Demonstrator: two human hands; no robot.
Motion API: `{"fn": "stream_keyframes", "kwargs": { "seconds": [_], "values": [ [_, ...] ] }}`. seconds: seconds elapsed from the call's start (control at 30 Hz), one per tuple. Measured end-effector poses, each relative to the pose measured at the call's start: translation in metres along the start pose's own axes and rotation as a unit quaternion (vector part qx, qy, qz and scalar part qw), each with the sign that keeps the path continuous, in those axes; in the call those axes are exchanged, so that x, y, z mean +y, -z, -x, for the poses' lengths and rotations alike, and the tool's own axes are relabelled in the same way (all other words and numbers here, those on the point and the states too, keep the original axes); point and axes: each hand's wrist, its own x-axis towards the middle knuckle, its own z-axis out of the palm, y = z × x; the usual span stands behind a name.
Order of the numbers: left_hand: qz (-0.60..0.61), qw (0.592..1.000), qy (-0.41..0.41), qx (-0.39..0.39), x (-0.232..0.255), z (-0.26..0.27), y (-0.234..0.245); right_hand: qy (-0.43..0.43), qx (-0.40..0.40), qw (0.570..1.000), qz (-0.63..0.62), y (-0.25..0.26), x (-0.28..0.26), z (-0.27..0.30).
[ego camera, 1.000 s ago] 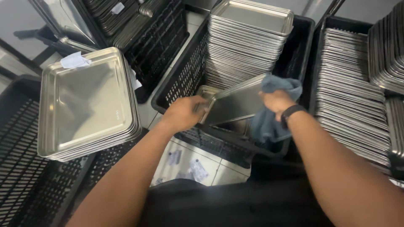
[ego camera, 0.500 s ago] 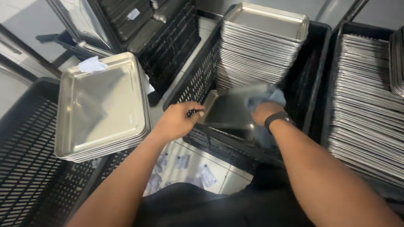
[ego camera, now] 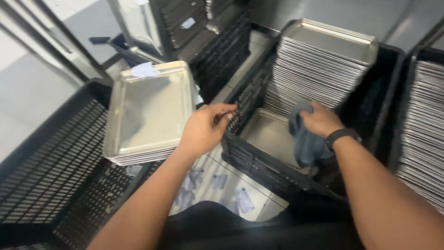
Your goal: The person wipes multiple stainless steel food trays with a blue cloth, removing labels and stacking them in black plastic crates. The person handles trays one at a time, wiping both sides and edges before placing them into the crate.
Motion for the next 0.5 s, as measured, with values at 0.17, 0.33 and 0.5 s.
{"fn": "stream_keyframes", "kwargs": {
  "seconds": [0.17,0.33,0.5],
  "values": [
    [0.151,0.986,0.053,0.039,-0.002,0.002,0.002,0.057,-0.172,0.891,-0.416,0.06,-0.112,0.068],
    [0.34,0.94,0.042,-0.01,0.005,0.014,0.005,0.073,-0.295,0.762,-0.572,0.075,-0.157,0.109],
    [0.313,0.943,0.097,-0.058,0.011,0.022,0.029,-0.001,-0.234,0.819,-0.525,0.079,-0.172,0.108]
  ]
}}
